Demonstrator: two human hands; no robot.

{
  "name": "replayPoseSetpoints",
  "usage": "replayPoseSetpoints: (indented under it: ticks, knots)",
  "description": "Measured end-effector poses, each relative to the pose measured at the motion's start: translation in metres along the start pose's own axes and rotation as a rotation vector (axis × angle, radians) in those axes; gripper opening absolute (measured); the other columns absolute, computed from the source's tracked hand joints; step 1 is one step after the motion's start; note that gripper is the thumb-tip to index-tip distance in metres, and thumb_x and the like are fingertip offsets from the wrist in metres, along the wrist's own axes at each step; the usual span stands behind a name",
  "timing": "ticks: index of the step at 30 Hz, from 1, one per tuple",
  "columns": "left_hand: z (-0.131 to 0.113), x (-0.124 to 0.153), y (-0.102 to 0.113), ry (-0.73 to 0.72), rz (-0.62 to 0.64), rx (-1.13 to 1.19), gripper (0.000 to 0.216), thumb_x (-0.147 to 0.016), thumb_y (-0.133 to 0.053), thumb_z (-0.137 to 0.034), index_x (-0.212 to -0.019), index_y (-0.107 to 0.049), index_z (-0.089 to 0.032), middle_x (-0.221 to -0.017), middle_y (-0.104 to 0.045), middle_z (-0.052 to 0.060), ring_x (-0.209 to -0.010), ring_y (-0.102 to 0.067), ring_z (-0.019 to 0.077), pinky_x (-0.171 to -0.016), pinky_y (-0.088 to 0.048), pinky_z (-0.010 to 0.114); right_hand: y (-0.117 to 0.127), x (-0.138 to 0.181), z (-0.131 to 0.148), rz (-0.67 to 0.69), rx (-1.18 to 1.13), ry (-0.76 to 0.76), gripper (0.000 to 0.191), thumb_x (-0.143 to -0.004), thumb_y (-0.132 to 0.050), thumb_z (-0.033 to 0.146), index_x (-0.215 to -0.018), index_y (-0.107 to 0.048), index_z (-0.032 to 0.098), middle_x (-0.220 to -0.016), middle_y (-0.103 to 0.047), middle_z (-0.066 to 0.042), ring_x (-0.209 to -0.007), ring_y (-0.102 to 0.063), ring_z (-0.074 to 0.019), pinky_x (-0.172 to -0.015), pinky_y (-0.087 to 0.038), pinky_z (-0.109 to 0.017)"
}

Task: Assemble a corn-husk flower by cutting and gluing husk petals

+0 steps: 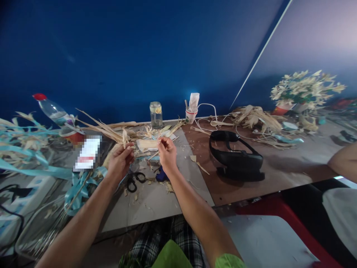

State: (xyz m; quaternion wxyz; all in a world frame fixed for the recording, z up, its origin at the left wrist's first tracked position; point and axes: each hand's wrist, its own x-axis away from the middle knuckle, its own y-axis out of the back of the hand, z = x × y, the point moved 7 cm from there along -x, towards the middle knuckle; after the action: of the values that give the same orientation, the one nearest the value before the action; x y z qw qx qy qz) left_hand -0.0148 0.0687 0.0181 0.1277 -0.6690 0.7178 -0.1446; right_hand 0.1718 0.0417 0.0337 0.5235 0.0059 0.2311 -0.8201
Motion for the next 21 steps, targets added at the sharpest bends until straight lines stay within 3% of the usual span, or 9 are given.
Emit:
replayPoseSetpoints:
  ticks: [2,4,7,10,14,17,21]
  knots:
    - [0.001,0.001,-0.003,0.013,0.033,0.006,0.030,-0.065,-0.070,-0.032,-0.087,-0.065,-0.012,-0.046,-0.040,-0.007,-0.039,-0.026,0.0024,-0.040,-0.025,0.018,-0.001,0.001,0.000,-0.002,0.026,0.003,0.017,-0.071,-0.059,0.031,-0.080,-0.057,0.017,-0.061,-0.046,0.005,-0.050,-0.036,-0.0067,-0.049,-0.030,-0.021]
    - [0.006,0.002,-0.006,0.059,0.073,0.023,0.029,-0.066,-0.070,-0.032,-0.087,-0.065,-0.012,-0.048,-0.047,-0.005,-0.038,-0.021,0.0015,-0.039,-0.024,0.018,-0.002,0.002,0.000,0.002,0.051,0.000,0.017,-0.072,-0.058,0.031,-0.081,-0.056,0.017,-0.062,-0.046,0.004,-0.051,-0.039,-0.0070,-0.049,-0.032,-0.021]
    - [0.013,0.004,-0.013,0.121,0.123,0.057,0.031,-0.065,-0.070,-0.031,-0.090,-0.064,-0.014,-0.073,-0.065,0.003,-0.039,-0.022,0.0002,-0.039,-0.025,0.019,-0.006,0.007,0.000,0.029,0.115,-0.006,0.018,-0.073,-0.057,0.032,-0.083,-0.053,0.018,-0.060,-0.046,0.005,-0.050,-0.044,-0.0084,-0.049,-0.035,-0.022]
    - [0.014,0.006,-0.018,0.114,0.142,0.074,0.030,-0.066,-0.070,-0.030,-0.090,-0.064,-0.014,-0.085,-0.067,0.005,-0.040,-0.024,-0.0003,-0.039,-0.026,0.019,-0.010,0.013,-0.003,0.054,0.217,-0.008,0.017,-0.073,-0.056,0.032,-0.083,-0.051,0.019,-0.061,-0.050,0.004,-0.052,-0.049,-0.0102,-0.053,-0.041,-0.023]
    - [0.016,0.007,-0.019,0.083,0.096,0.101,0.025,-0.063,-0.072,-0.028,-0.082,-0.061,-0.015,-0.077,-0.063,0.001,-0.041,-0.029,0.0003,-0.039,-0.028,0.018,-0.016,0.021,-0.007,0.098,0.332,-0.032,0.016,-0.074,-0.056,0.033,-0.079,-0.049,0.020,-0.063,-0.056,0.002,-0.052,-0.055,-0.0120,-0.053,-0.045,-0.025]
    - [0.016,0.007,-0.019,0.046,0.092,0.099,0.023,-0.063,-0.073,-0.028,-0.076,-0.058,-0.015,-0.054,-0.047,-0.007,-0.039,-0.028,0.0014,-0.040,-0.028,0.018,-0.022,0.025,-0.012,0.154,0.351,-0.082,0.016,-0.075,-0.055,0.034,-0.078,-0.047,0.020,-0.063,-0.056,0.001,-0.051,-0.057,-0.0129,-0.050,-0.045,-0.024]
    - [0.015,0.006,-0.019,0.032,0.080,0.083,0.025,-0.064,-0.072,-0.028,-0.071,-0.051,-0.016,-0.051,-0.038,-0.009,-0.040,-0.029,0.0017,-0.040,-0.026,0.017,-0.026,0.028,-0.016,0.229,0.397,-0.084,0.015,-0.076,-0.054,0.034,-0.076,-0.048,0.021,-0.063,-0.056,0.001,-0.053,-0.056,-0.0131,-0.050,-0.043,-0.024]
